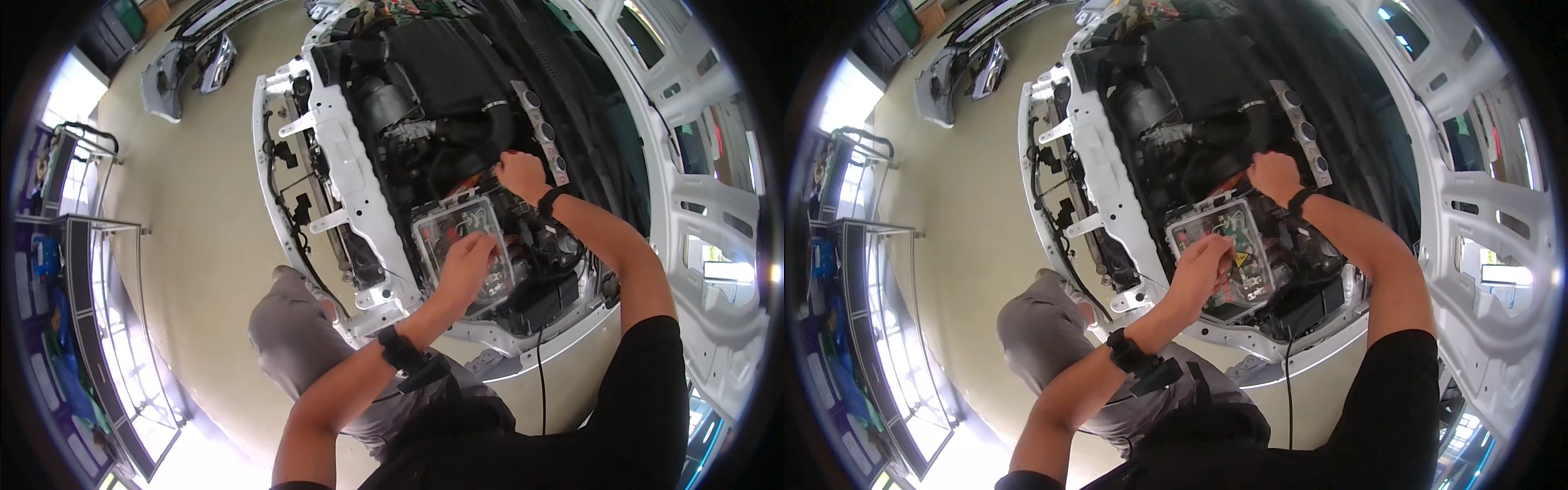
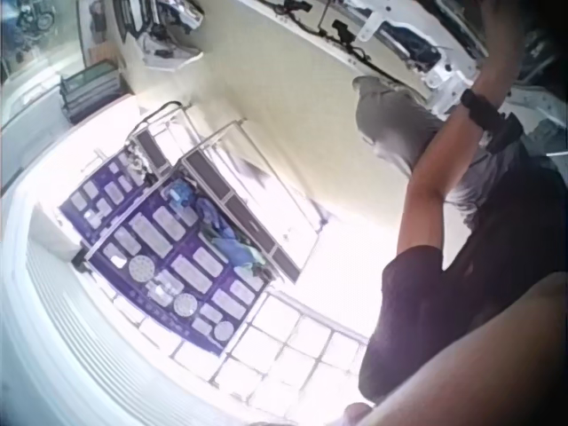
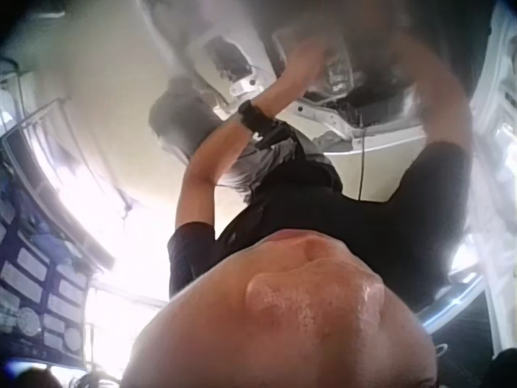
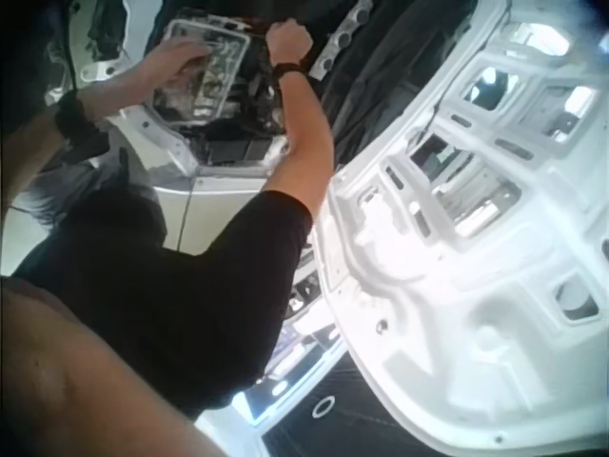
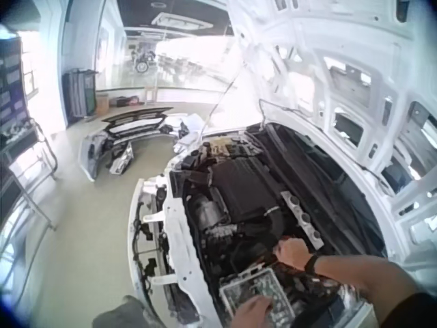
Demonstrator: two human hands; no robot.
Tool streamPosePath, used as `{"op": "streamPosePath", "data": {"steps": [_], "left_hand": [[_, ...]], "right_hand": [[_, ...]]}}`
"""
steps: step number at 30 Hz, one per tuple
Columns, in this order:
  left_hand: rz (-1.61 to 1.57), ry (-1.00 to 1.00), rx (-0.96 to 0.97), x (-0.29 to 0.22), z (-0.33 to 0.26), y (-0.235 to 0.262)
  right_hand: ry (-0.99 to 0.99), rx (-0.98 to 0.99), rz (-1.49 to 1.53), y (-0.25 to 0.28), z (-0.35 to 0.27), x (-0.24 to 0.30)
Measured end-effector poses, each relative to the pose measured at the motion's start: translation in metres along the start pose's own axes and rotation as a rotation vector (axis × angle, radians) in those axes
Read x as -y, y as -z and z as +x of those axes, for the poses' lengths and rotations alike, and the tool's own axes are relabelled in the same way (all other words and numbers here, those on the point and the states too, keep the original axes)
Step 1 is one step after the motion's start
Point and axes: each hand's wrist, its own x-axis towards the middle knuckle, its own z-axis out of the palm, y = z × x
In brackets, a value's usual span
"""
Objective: Inspecting or repairing components inside a car engine bay using a screwdriver.
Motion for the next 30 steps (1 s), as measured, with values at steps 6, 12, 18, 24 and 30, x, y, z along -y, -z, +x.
{"op": "streamPosePath", "data": {"steps": [6,12,18,24,30], "left_hand": [[-0.001,0.005,-0.027,0.002,0.002,0.007],[-0.026,0.010,-0.038,0.010,0.006,0.011],[0.041,-0.005,-0.024,0.010,0.002,0.009],[0.173,-0.048,-0.059,0.015,0.012,0.017],[0.209,-0.029,-0.066,0.037,0.021,0.037]], "right_hand": [[0.002,0.151,-0.138,0.003,-0.018,-0.005],[-0.030,0.249,-0.133,0.001,-0.011,-0.022],[0.125,0.282,-0.190,-0.030,-0.040,-0.056],[0.073,0.177,-0.217,-0.047,-0.098,-0.036],[0.088,0.118,-0.224,-0.027,-0.082,-0.025]]}}
